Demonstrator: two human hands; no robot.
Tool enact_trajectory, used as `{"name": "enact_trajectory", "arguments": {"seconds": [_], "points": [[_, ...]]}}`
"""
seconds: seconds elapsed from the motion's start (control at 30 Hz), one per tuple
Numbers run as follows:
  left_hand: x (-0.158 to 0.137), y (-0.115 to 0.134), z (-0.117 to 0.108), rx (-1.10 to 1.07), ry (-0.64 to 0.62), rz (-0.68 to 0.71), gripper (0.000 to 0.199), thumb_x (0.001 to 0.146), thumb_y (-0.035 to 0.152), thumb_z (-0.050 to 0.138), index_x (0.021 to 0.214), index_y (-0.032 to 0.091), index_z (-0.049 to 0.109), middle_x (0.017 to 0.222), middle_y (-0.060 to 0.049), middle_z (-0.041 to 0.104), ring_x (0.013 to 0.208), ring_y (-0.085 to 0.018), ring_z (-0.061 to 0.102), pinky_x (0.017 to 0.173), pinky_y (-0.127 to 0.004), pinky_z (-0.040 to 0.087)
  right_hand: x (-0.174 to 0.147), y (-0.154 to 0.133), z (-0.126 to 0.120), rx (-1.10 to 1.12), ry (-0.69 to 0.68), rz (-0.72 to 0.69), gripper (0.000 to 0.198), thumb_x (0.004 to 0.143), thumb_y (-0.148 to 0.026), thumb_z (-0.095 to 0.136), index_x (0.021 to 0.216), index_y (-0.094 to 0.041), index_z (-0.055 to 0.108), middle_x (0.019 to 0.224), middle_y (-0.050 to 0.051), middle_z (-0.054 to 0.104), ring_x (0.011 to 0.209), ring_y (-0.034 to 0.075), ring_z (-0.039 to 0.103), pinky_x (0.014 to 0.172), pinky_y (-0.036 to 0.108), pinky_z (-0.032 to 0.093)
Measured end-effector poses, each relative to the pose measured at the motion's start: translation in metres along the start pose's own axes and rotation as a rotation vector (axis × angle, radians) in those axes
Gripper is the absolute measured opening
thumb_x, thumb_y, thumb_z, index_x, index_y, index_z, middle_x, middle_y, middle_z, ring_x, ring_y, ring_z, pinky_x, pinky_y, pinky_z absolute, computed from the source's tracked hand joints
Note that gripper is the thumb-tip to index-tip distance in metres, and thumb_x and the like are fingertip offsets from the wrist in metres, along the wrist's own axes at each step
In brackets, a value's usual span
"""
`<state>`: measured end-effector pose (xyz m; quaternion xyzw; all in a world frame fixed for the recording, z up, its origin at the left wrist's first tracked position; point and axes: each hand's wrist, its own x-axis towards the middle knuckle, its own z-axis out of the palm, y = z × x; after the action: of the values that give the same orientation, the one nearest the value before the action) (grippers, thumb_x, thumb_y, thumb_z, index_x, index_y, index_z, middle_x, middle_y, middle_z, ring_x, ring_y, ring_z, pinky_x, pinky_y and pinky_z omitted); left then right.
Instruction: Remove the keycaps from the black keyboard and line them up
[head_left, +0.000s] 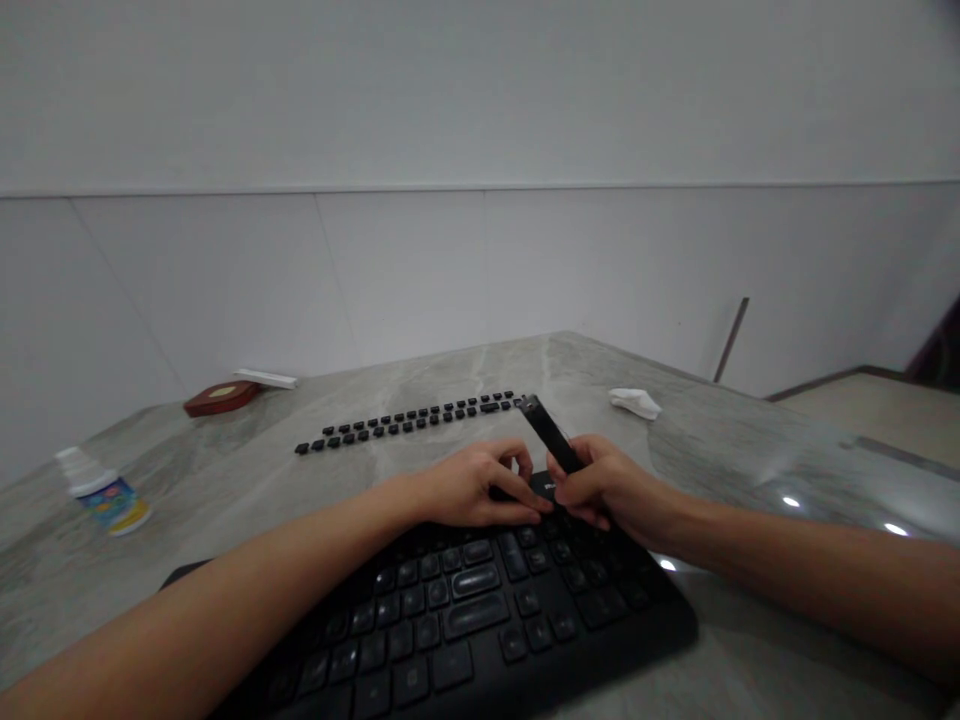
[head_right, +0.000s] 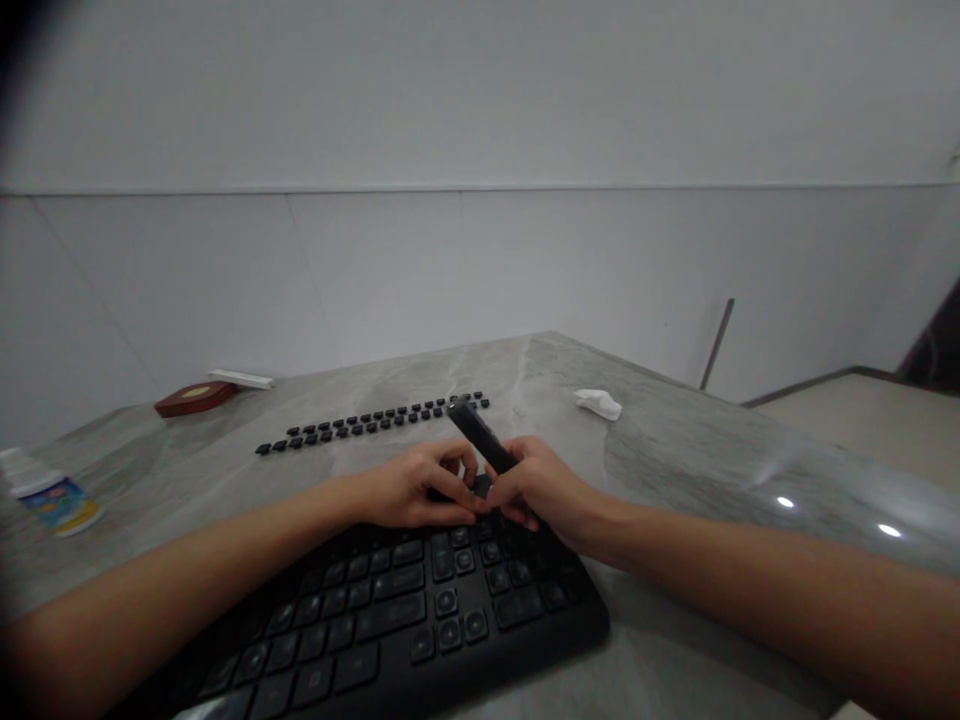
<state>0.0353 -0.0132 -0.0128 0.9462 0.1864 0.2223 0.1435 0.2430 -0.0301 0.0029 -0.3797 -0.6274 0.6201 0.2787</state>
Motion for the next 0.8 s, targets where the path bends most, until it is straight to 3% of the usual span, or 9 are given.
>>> {"name": "enact_trajectory", "arguments": {"seconds": [0.23, 0.8], "points": [[-0.001, -0.001, 0.002, -0.008, -0.001, 0.038, 0.018, 0.089, 0.029, 0.064, 0.102, 0.020, 0.073, 0.105, -0.008, 0.062, 0.092, -0.017, 0.060, 0.084, -0.031, 0.051, 0.000, 0.003, 0.008, -0.062, 0.136, -0.031, 0.023, 0.061, -0.034, 0.064, 0.055, -0.016, 0.051, 0.042, -0.007, 0.038, 0.039, 0.004, 0.026, 0.039, 0.022, 0.014], [0.004, 0.001, 0.000, -0.018, -0.050, 0.055, 0.019, 0.091, 0.027, 0.062, 0.101, 0.016, 0.073, 0.080, -0.004, 0.064, 0.074, -0.013, 0.061, 0.069, -0.022, 0.048, 0.002, 0.005, 0.014, -0.158, 0.229, -0.089, 0.023, 0.063, -0.024, 0.056, 0.044, -0.018, 0.043, 0.039, -0.006, 0.033, 0.042, 0.007, 0.028, 0.044, 0.026, 0.018]]}}
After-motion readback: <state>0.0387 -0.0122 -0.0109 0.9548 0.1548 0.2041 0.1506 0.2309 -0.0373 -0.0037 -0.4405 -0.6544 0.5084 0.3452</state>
